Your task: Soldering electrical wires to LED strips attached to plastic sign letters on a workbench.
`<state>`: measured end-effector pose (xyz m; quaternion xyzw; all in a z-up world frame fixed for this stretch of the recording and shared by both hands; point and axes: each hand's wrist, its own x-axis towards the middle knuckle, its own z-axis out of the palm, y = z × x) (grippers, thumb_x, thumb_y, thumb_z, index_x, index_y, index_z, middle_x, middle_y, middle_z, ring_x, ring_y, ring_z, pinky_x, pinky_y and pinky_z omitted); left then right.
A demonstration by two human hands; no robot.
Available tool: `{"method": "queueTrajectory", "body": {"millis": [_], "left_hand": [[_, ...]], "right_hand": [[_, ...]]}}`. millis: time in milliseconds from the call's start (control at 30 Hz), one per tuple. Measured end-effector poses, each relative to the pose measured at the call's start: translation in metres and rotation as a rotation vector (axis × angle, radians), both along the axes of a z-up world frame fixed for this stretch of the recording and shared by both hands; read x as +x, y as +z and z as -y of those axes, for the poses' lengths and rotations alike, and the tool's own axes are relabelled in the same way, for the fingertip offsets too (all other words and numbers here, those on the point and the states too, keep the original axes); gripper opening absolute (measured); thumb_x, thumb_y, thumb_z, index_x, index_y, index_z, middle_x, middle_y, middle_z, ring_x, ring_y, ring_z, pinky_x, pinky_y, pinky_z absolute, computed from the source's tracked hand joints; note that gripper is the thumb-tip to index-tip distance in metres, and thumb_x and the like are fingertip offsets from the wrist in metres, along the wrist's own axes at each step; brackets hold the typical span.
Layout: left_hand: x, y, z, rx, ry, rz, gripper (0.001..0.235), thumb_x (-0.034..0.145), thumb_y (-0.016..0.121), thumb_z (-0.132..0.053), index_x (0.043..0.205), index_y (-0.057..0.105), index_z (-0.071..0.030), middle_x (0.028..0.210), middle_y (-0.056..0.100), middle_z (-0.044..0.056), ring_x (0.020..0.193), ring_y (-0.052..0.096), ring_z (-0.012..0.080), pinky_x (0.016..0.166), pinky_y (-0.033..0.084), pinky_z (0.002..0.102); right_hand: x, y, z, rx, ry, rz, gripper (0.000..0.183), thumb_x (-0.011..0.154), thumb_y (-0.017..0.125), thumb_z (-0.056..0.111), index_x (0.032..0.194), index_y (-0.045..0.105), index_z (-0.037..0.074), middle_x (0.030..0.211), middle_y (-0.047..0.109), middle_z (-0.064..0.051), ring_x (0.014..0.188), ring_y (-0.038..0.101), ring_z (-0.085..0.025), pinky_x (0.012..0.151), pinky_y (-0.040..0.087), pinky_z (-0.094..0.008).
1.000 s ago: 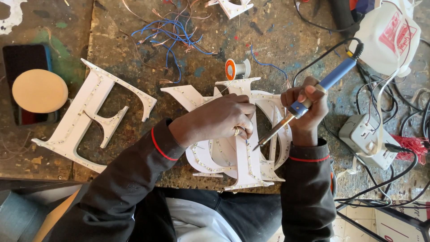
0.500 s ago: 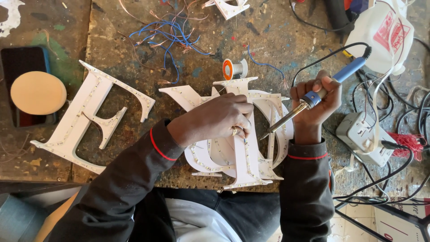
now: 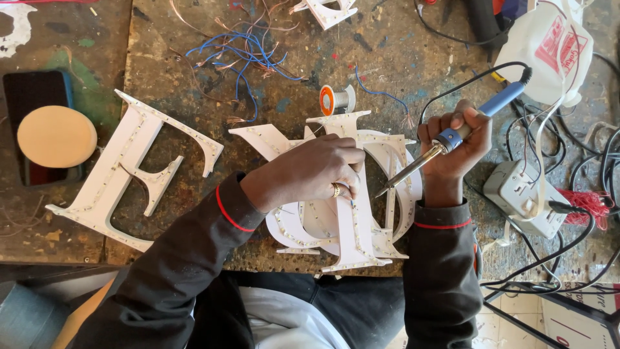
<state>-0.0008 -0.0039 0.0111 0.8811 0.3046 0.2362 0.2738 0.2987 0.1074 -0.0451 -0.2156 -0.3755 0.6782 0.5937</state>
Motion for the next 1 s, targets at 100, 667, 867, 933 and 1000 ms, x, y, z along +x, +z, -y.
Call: {"method": "queueTrajectory", "body": {"millis": [100,667,867,933,1000], "left_hand": [[-0.001,0.001,-0.001,-0.002,-0.004,0.021,0.011,0.091,0.094,-0.033,0.094,0.090,-0.023,0.092,0.066,-0.003,0.104,0.066,0.0202,0.105,0.055,0.044],[-0.092,0.102,0.052,0.235,0.579,0.263,0.003,0.114,0.076,-0.009,0.115,0.078,-0.007,0.111,0.077,0.007,0.097,0.073,0.0195,0.093,0.058,0.034],[-0.120,0.066,0.162,0.141,1.192,0.272,0.022,0.116,0.068,-0.028,0.119,0.080,-0.010,0.116,0.082,0.006,0.097,0.076,0.0208,0.083,0.060,0.035],[-0.137,0.041,0.186,0.126,1.361,0.208,0.028,0.115,0.069,-0.034,0.117,0.082,-0.009,0.116,0.084,0.005,0.091,0.075,0.0199,0.077,0.057,0.035],[-0.158,0.022,0.204,-0.011,1.564,0.122,0.032,0.112,0.070,-0.033,0.125,0.082,-0.006,0.122,0.086,0.014,0.112,0.083,0.0298,0.092,0.064,0.045]], "right_hand": [[0.000,-0.001,0.000,0.009,0.003,-0.005,0.025,0.107,0.053,0.032,0.085,0.055,0.021,0.055,0.030,0.010,0.049,0.032,-0.006,0.046,0.031,-0.026],[-0.016,0.034,0.004,-0.297,-0.187,-0.045,0.023,0.089,0.062,0.026,0.068,0.057,0.020,0.054,0.042,0.006,0.046,0.024,-0.011,0.047,0.014,-0.033],[-0.023,0.034,0.005,-0.417,-0.250,-0.036,0.022,0.082,0.070,0.028,0.066,0.057,0.021,0.059,0.047,0.007,0.052,0.032,-0.013,0.054,0.018,-0.034],[-0.025,0.035,0.007,-0.425,-0.218,-0.021,0.023,0.084,0.069,0.030,0.066,0.056,0.022,0.059,0.047,0.008,0.053,0.032,-0.012,0.055,0.019,-0.033],[-0.026,0.041,0.014,-0.330,-0.237,0.063,0.020,0.088,0.065,0.030,0.071,0.059,0.023,0.059,0.045,0.009,0.054,0.033,-0.011,0.056,0.021,-0.032]]}}
